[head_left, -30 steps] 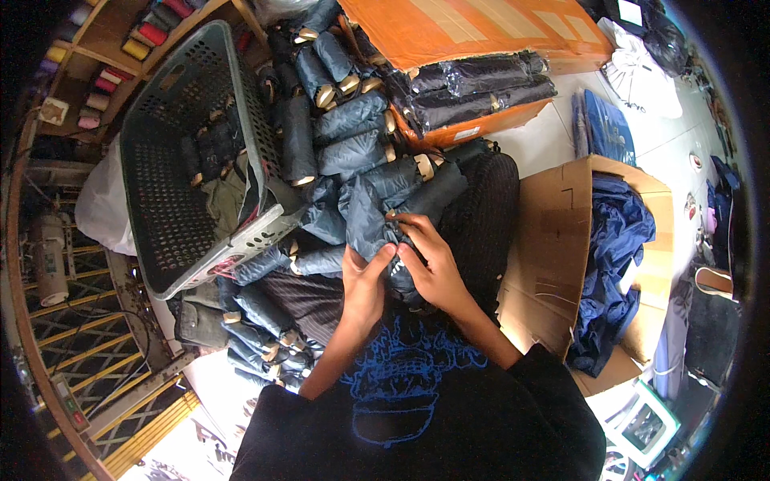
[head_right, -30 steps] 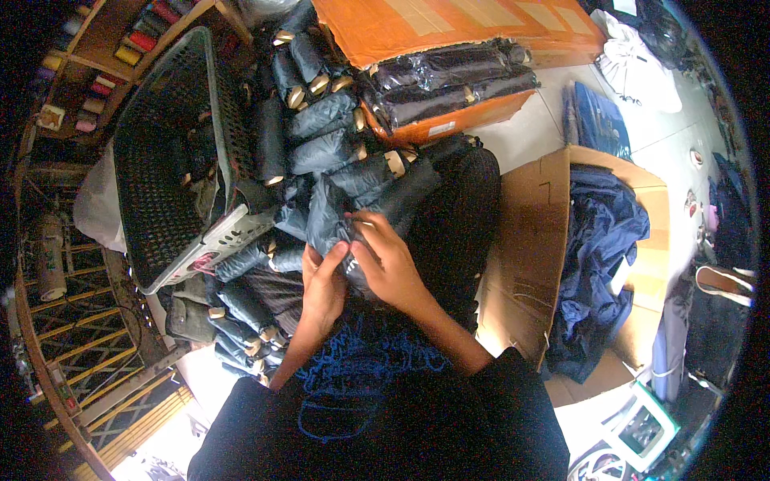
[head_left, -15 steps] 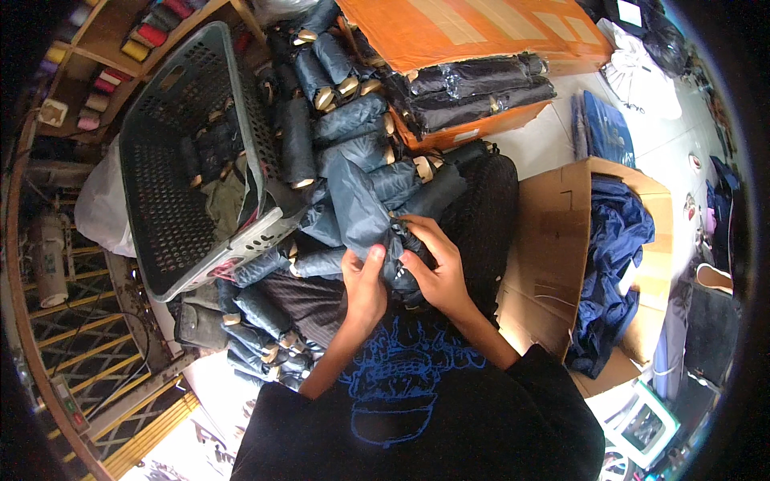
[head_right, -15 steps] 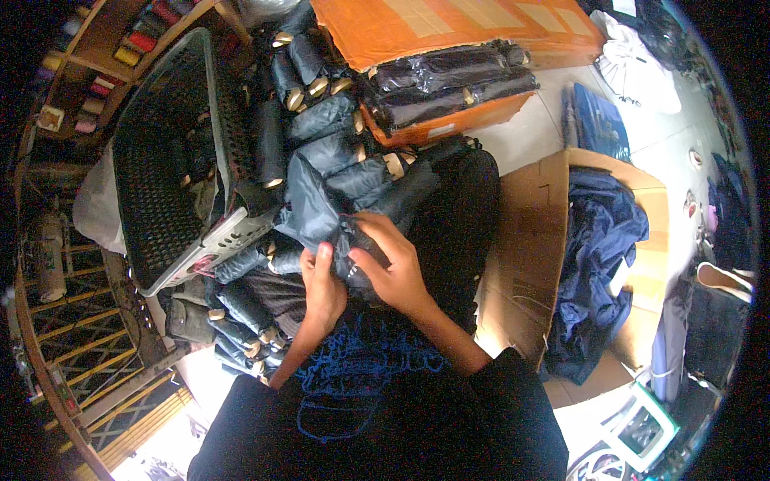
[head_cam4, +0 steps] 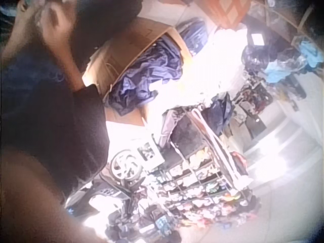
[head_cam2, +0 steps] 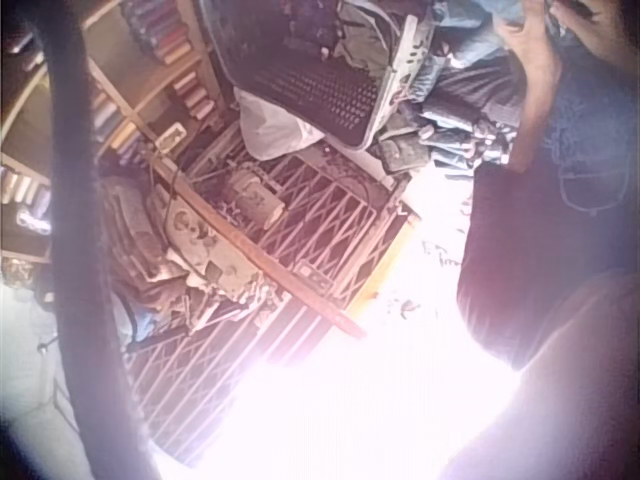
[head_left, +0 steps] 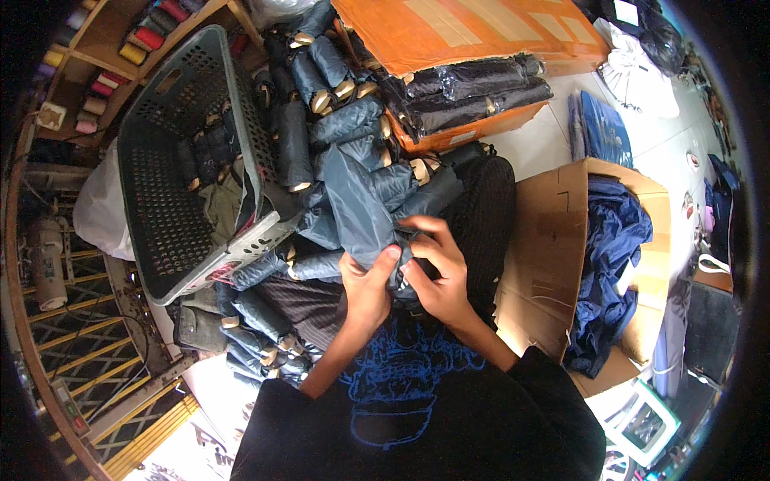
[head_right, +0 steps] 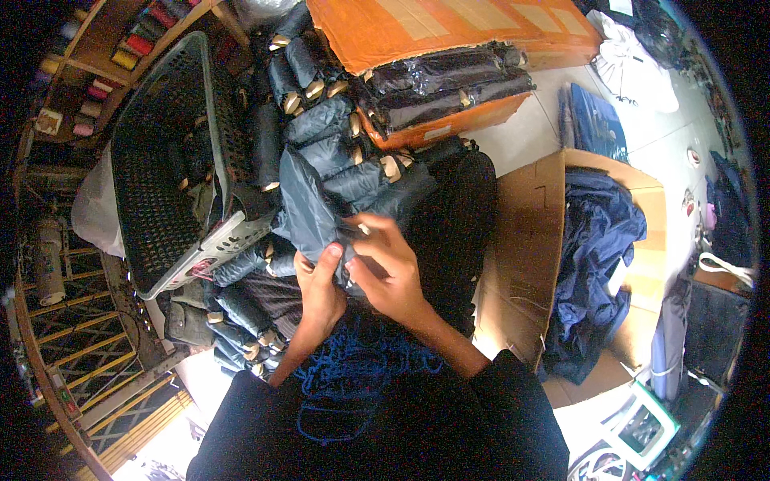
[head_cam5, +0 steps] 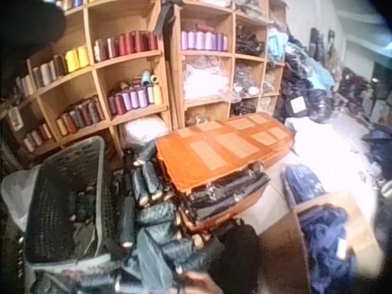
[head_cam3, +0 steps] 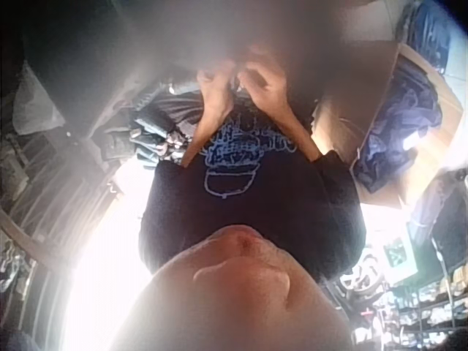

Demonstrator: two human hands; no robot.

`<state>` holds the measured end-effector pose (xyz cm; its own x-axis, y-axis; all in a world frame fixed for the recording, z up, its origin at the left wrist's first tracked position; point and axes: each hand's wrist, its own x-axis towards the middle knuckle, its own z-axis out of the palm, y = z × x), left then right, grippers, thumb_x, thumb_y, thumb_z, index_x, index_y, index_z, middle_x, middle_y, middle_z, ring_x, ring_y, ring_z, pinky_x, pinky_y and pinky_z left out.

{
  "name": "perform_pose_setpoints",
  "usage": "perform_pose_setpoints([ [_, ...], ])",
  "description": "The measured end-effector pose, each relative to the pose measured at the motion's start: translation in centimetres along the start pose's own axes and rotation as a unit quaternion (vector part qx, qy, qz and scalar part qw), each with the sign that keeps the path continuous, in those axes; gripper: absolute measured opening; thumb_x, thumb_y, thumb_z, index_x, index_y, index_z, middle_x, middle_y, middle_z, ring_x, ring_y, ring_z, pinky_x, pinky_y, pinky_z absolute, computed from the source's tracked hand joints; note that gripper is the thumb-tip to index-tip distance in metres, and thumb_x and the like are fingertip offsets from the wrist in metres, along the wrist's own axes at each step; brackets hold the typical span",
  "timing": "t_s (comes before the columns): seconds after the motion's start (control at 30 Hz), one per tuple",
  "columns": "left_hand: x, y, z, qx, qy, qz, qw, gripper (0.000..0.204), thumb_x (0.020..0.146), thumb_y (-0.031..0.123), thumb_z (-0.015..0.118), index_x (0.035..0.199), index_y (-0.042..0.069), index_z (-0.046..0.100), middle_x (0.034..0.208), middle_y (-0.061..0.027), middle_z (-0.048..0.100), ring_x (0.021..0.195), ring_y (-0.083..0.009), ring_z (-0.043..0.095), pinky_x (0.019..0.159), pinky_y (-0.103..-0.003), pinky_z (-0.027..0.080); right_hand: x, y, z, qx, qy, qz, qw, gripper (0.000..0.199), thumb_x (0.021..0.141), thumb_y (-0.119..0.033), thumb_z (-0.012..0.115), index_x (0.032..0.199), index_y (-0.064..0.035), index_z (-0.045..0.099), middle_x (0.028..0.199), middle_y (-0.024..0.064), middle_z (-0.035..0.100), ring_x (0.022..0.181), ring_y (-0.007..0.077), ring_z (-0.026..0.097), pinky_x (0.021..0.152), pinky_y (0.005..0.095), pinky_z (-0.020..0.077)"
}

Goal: The person repeatedly picks up dark fabric bundles from a plastic basket, folds them, and places them into a cardboard box. The person handles the items one at a time, folding each bundle before placing it into the box.

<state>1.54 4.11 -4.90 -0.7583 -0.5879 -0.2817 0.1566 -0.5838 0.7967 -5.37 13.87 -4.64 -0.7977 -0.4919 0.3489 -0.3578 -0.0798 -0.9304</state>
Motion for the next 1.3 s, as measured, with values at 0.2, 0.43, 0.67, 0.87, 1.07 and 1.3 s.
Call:
perform_pose_setpoints([
  [0.2, -0.1, -0.5, -0.4, -0.010, 0.020, -0.075, 0.997, 0.023, 0.083, 0.002, 0.067, 0.104, -0.001, 0.060, 0.097, -0.0062, 0.065, 0.085, -0.0133, 0.062, 0.079, -0.028, 0.049, -1.4, 1.4, 0.9, 0.163, 0.101, 0.176, 0.966, 0.037, 0.078, 0.005, 0.062, 0.113, 0.0004, 0.051, 0.104, 0.0109, 0.050, 0.104, 0.0204, 0.049, 0.091, 0.0348, 0.0427],
  [0.43, -0.1, -0.6, -1.8, 0.015, 0.073, -0.082, 0.994, 0.029, 0.082, 0.010, 0.070, 0.106, -0.001, 0.058, 0.094, -0.0061, 0.065, 0.082, -0.0143, 0.062, 0.077, -0.029, 0.049, -2.7, 2.7, -1.3, 0.358, -0.168, 0.453, 0.799, 0.044, 0.096, -0.035, 0.044, 0.125, -0.0020, 0.042, 0.110, 0.0176, 0.057, 0.088, 0.0246, 0.063, 0.069, 0.0327, 0.0529],
  [0.67, 2.1, 2.2, -3.7, 0.271, -0.094, -0.017, 0.958, 0.041, 0.083, 0.020, 0.071, 0.112, -0.007, 0.058, 0.117, -0.0113, 0.057, 0.106, -0.0190, 0.055, 0.094, -0.032, 0.041, -3.4, 3.5, -0.8, 0.417, -0.160, 0.519, 0.729, 0.065, 0.092, -0.053, 0.028, 0.098, 0.0045, 0.060, 0.078, 0.0193, 0.065, 0.054, 0.0253, 0.064, 0.045, 0.0364, 0.0531],
  [0.87, 2.1, 2.0, -0.8, 0.062, -0.093, -0.031, 0.993, 0.035, 0.086, 0.017, 0.068, 0.112, -0.005, 0.060, 0.107, -0.0138, 0.066, 0.093, -0.0177, 0.064, 0.084, -0.030, 0.050, -3.4, 4.2, 0.3, 0.300, -0.124, 0.430, 0.842, 0.052, 0.093, -0.043, 0.035, 0.094, 0.0018, 0.060, 0.075, 0.0135, 0.065, 0.055, 0.0222, 0.062, 0.048, 0.0337, 0.0519],
  [1.07, 0.9, 0.8, -0.1, 0.066, -0.089, -0.054, 0.992, 0.034, 0.086, 0.015, 0.067, 0.111, -0.006, 0.059, 0.107, -0.0150, 0.066, 0.094, -0.0198, 0.064, 0.086, -0.032, 0.050, -4.6, 4.5, 0.3, 0.290, -0.048, 0.441, 0.848, 0.036, 0.094, -0.031, 0.044, 0.094, -0.0009, 0.064, 0.087, 0.0026, 0.065, 0.077, 0.0112, 0.058, 0.070, 0.0266, 0.0457],
  [1.3, 0.3, 1.7, -1.1, 0.060, -0.104, -0.105, 0.987, 0.041, 0.085, 0.012, 0.067, 0.120, -0.003, 0.053, 0.116, -0.0114, 0.061, 0.101, -0.0188, 0.061, 0.091, -0.032, 0.046, -4.3, 3.9, 1.3, 0.230, -0.032, 0.306, 0.923, 0.049, 0.092, -0.015, 0.044, 0.137, 0.0040, 0.036, 0.136, 0.0152, 0.044, 0.126, 0.0216, 0.041, 0.105, 0.0315, 0.0307],
])
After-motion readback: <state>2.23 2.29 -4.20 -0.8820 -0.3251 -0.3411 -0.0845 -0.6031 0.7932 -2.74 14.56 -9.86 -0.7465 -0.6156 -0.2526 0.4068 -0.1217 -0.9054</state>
